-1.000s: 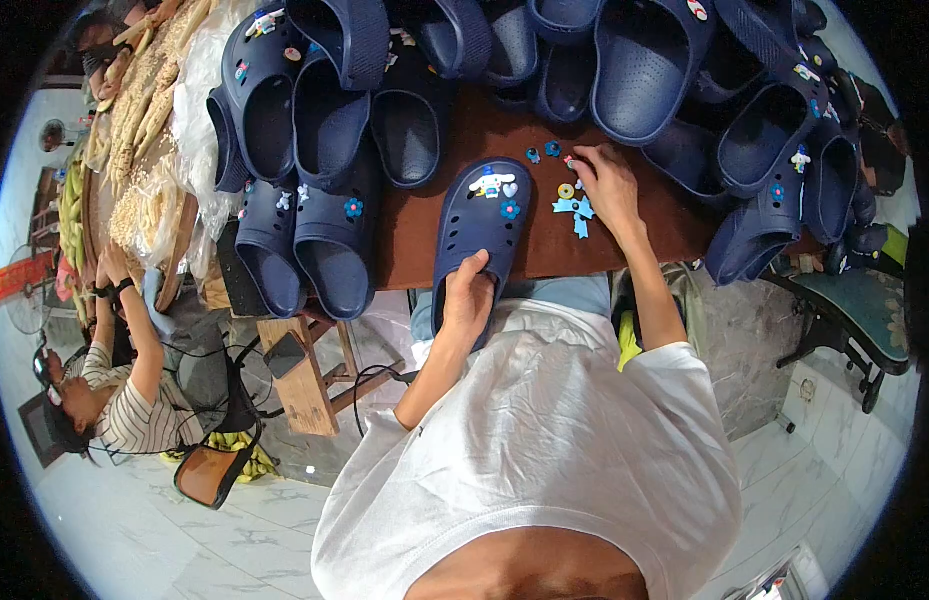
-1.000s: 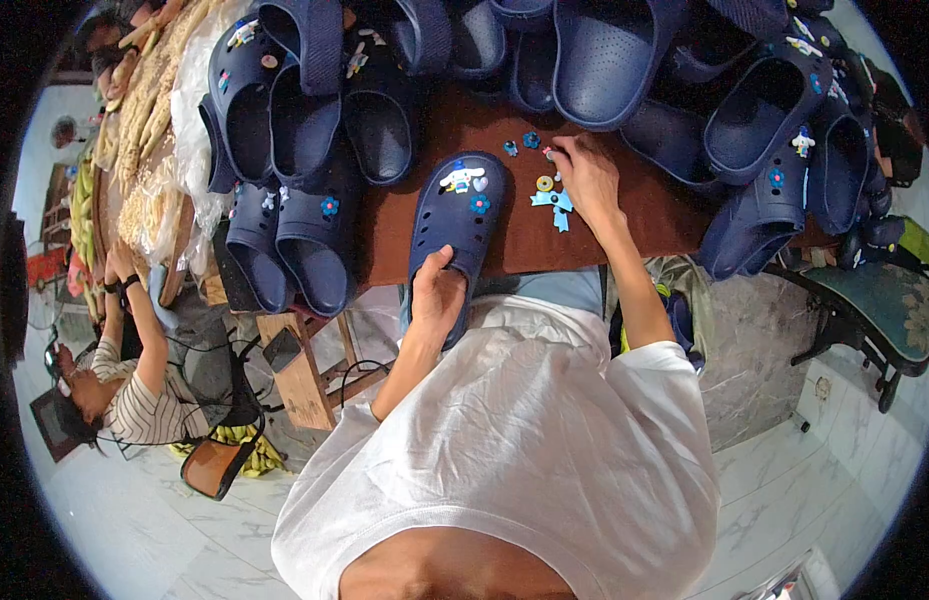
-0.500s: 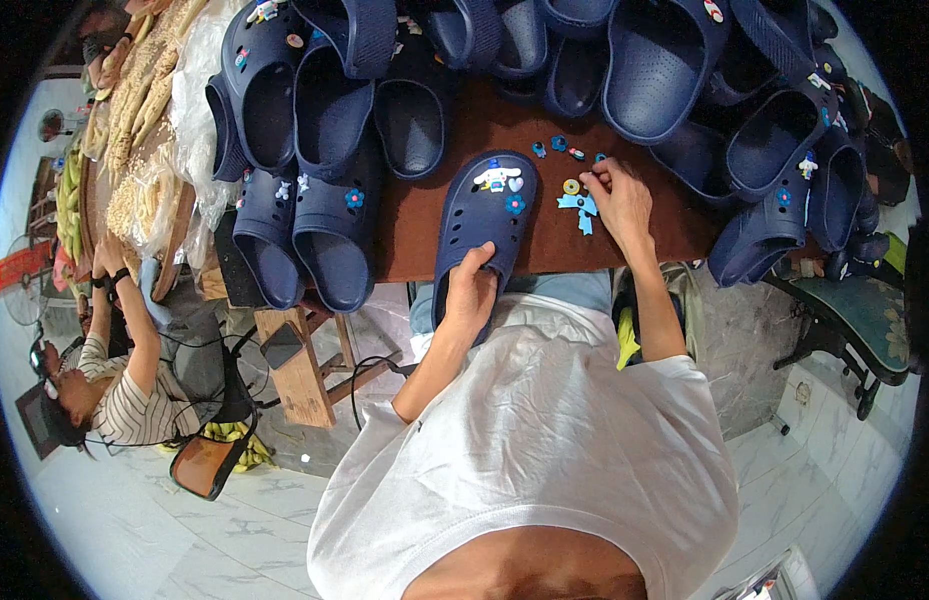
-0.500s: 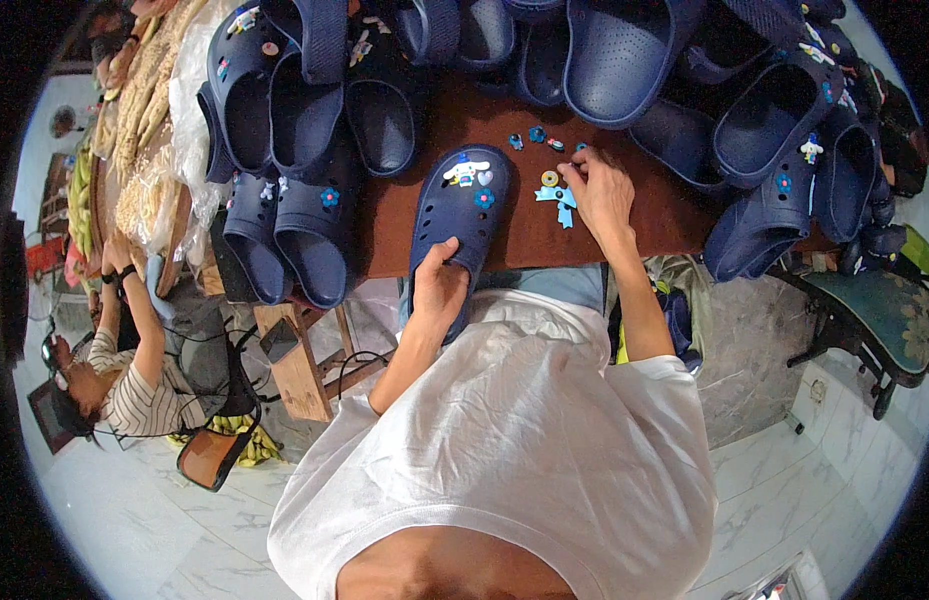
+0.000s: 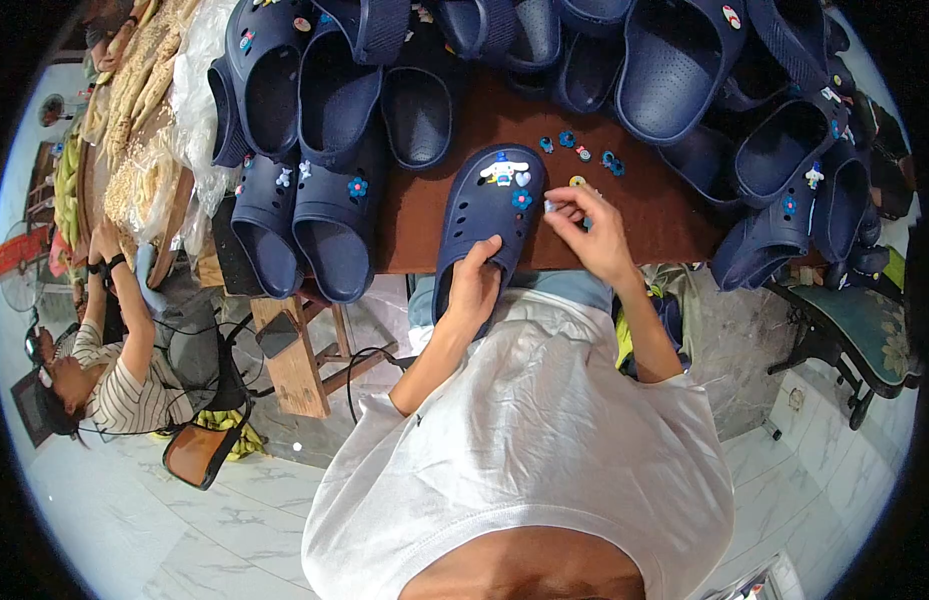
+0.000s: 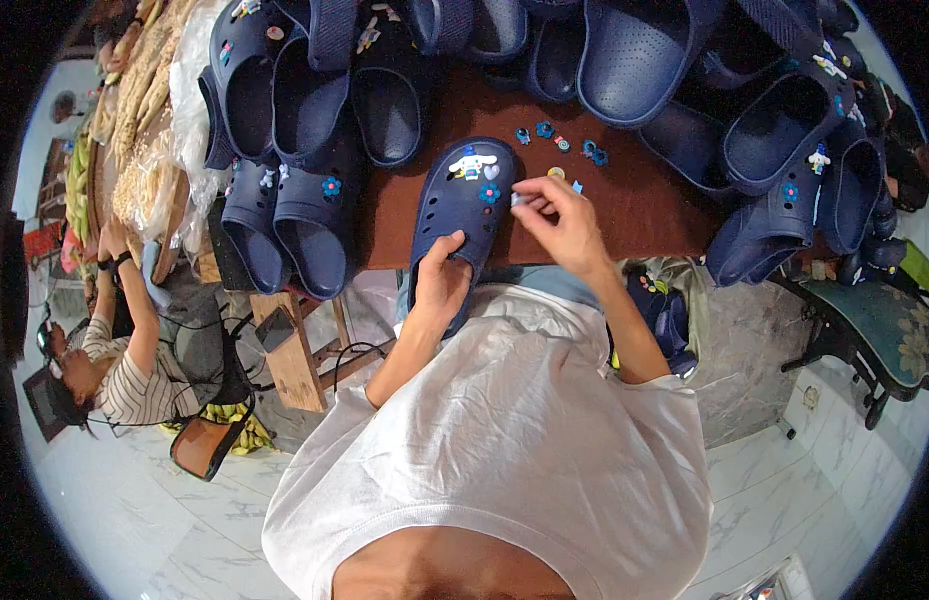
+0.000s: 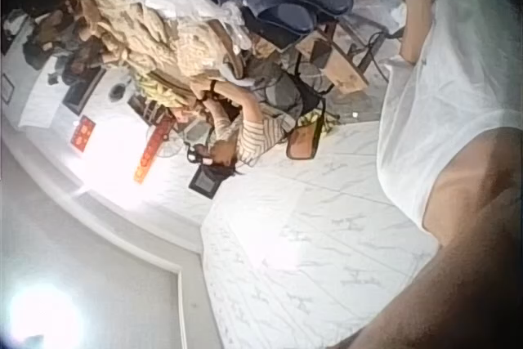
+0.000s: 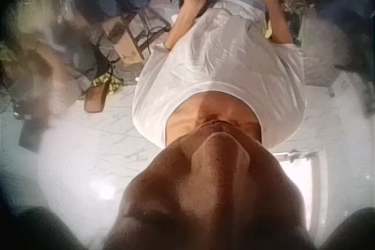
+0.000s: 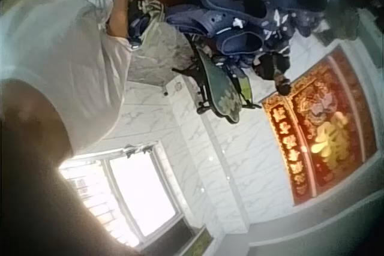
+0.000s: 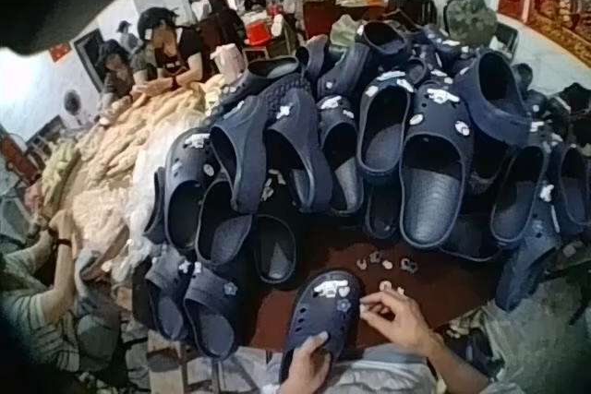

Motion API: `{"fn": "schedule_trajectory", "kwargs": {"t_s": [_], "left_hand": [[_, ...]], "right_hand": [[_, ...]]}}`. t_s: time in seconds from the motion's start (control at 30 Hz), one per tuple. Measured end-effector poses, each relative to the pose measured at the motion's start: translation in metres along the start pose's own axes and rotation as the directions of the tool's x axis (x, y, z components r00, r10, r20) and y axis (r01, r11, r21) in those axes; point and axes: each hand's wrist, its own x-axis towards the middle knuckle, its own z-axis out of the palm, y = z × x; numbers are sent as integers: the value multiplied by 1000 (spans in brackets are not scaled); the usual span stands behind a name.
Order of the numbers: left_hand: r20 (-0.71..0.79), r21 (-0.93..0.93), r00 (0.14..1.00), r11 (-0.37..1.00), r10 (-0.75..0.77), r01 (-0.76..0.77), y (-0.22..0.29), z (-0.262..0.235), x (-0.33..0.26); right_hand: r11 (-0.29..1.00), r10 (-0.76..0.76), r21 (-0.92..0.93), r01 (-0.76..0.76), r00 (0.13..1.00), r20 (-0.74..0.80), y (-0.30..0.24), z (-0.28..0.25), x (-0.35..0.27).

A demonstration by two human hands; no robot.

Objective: Attaching decorative charms to the holes of rubber clogs.

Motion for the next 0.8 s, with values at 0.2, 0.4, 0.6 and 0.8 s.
{"fn": "schedule_trajectory", "kwargs": {"t_s": [0.2, 0.4, 0.6, 0.8], "left_hand": [[41, -32, 999, 999, -4, 5, -2, -1, 1], [64, -8, 998, 1000, 17, -16, -1, 1, -1], [83, -3, 996, 999, 32, -32, -1, 1, -2], [44, -8, 998, 999, 47, -47, -5, 2, -2]], "right_hand": [[999, -35, -14, 35, 999, 20, -4, 23, -3], [999, -30, 18, 31, 996, -80, -4, 32, -3], [925, -306, -264, 272, 947, -99, -4, 35, -6], [924, -307, -267, 275, 947, -88, -2, 36, -7]]}}
